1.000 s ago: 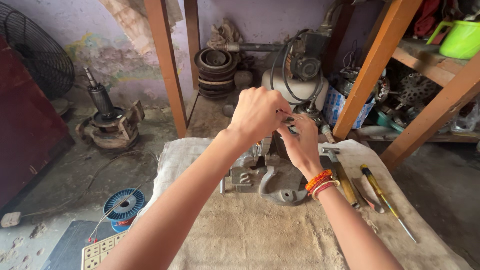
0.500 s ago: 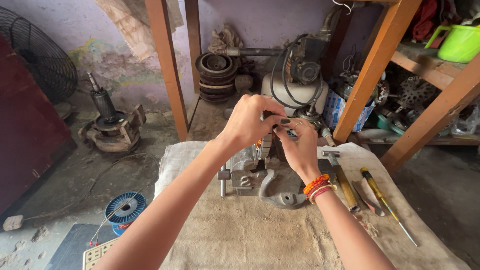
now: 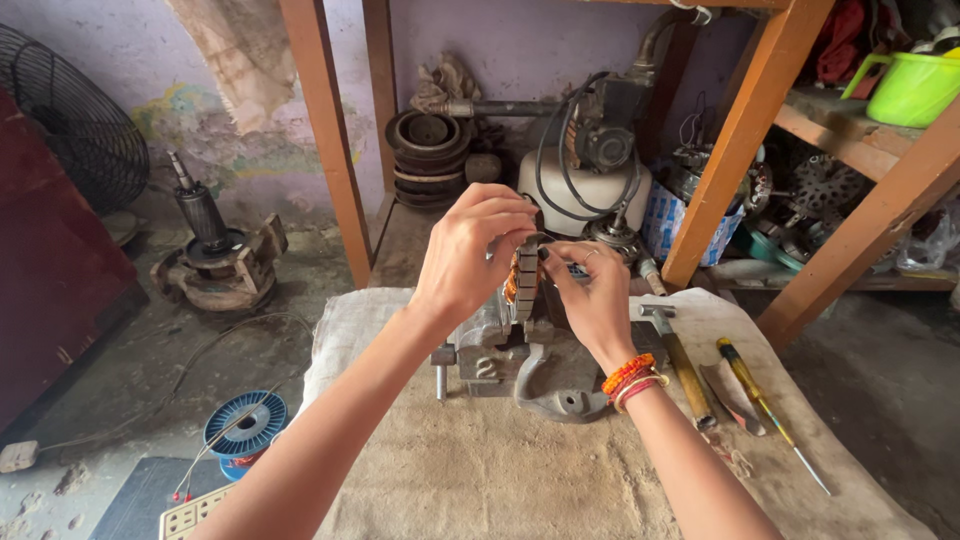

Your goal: The person works at a bench where a circular motor component is clamped in a vise. They pick up small pieces one at a time and press them into slots around the rim of the disc, working their way around the component by hand.

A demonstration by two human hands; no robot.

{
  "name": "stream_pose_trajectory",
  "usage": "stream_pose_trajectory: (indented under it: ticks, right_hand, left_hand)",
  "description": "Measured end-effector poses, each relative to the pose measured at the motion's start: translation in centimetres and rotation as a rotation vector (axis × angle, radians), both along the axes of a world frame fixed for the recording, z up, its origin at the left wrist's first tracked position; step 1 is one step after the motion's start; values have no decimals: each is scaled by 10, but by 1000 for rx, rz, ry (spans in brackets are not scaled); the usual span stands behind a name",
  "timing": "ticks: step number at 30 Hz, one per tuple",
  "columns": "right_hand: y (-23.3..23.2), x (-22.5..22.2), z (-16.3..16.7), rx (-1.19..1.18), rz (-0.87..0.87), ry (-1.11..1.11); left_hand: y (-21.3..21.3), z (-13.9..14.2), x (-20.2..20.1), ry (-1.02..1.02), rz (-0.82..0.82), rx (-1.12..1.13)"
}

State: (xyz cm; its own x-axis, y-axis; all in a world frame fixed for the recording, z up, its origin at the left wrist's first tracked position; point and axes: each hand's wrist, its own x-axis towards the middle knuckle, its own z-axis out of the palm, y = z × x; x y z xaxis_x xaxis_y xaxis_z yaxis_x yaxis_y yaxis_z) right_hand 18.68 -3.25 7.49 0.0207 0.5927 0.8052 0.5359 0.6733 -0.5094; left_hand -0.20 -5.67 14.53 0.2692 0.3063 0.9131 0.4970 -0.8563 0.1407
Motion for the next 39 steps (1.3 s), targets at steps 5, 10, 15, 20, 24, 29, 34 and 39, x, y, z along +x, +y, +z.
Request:
stream_pose_trajectory:
  ticks: [5, 10, 15, 20, 24, 29, 34, 39]
  right_hand:
    - [0, 0, 0, 16, 2, 8]
    - [-3, -3, 3, 33, -14, 3]
    - [-18, -8, 17, -185, 1, 56]
    - [-44, -1, 31, 72, 66, -56]
    - [-62, 5, 29, 136, 221, -80]
    - [-54, 8, 20, -14, 309, 14]
    - [-36, 12, 3, -50, 218, 145]
    - [-18, 21, -11, -73, 109, 206]
  left_hand:
    - [-5, -6, 2, -64, 38, -5]
    - [-7, -15, -4, -161, 101, 27]
    - [-11, -28, -16, -144, 165, 30]
    - [-14, -39, -17, -126, 155, 59]
    - [-14, -43, -18, -74, 164, 106]
    - [-14, -45, -16, -5, 205, 141]
    - [-11, -44, -17, 63, 198, 149]
    - [-6, -45, -18, 163, 223, 161]
